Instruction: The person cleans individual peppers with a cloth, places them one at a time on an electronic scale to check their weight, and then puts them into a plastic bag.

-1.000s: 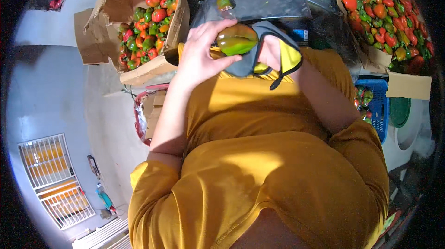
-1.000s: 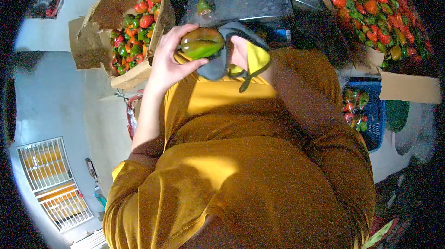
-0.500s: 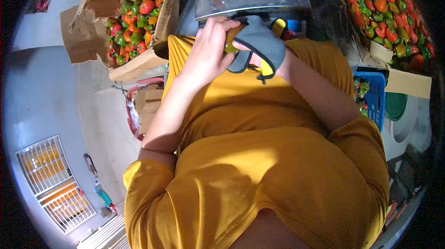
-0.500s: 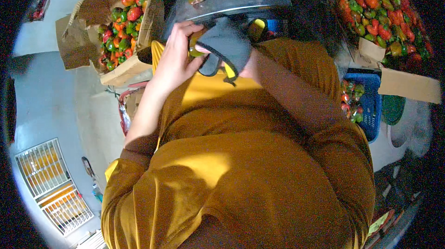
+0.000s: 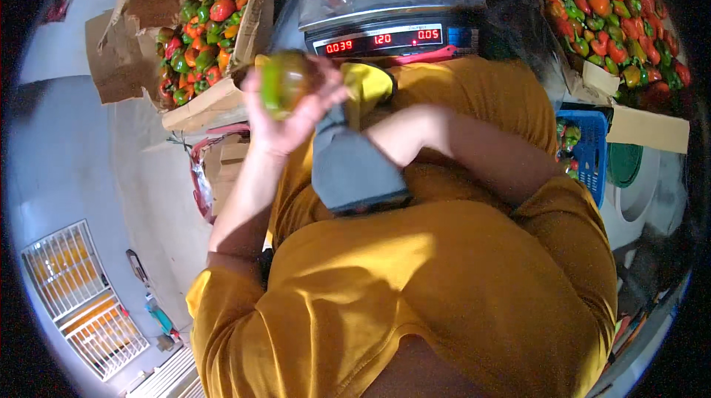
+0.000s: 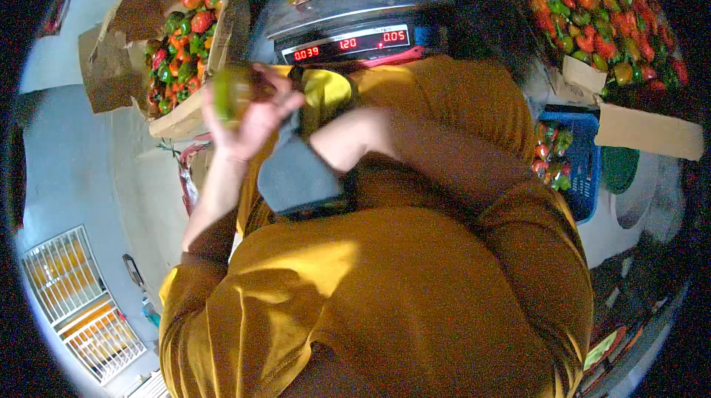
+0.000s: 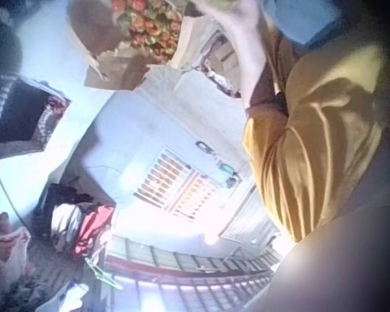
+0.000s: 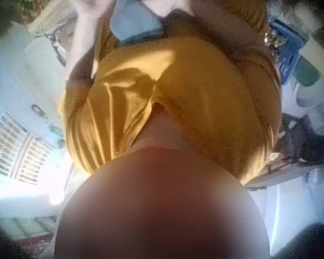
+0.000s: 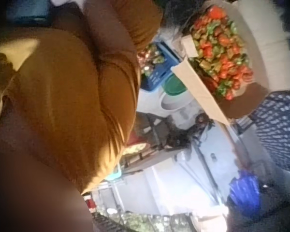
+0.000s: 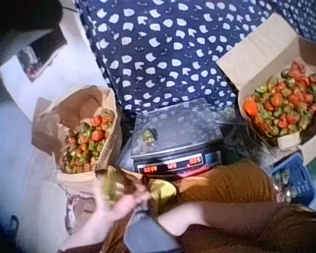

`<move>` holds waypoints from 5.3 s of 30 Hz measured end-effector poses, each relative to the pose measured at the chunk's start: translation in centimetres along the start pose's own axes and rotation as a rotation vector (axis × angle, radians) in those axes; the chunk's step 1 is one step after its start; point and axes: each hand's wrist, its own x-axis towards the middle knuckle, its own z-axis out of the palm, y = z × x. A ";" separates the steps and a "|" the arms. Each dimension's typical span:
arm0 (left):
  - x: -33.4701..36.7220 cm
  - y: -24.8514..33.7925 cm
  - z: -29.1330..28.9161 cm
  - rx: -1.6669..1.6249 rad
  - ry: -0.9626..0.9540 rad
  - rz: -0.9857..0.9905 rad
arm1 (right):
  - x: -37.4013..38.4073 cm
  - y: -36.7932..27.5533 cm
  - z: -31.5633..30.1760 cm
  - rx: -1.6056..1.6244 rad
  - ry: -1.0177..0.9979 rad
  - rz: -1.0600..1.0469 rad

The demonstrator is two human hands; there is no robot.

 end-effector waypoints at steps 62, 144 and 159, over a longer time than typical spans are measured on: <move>-0.7 0.2 5.1 1.731 0.185 0.505 | -10.3 -0.2 -13.3 -0.332 1.397 0.155; 4.2 -2.4 7.6 1.660 0.047 1.281 | 1.5 -10.0 -1.1 1.335 1.060 -0.113; 2.4 1.9 2.3 0.480 0.285 0.387 | 3.2 -5.5 1.2 0.858 0.916 0.156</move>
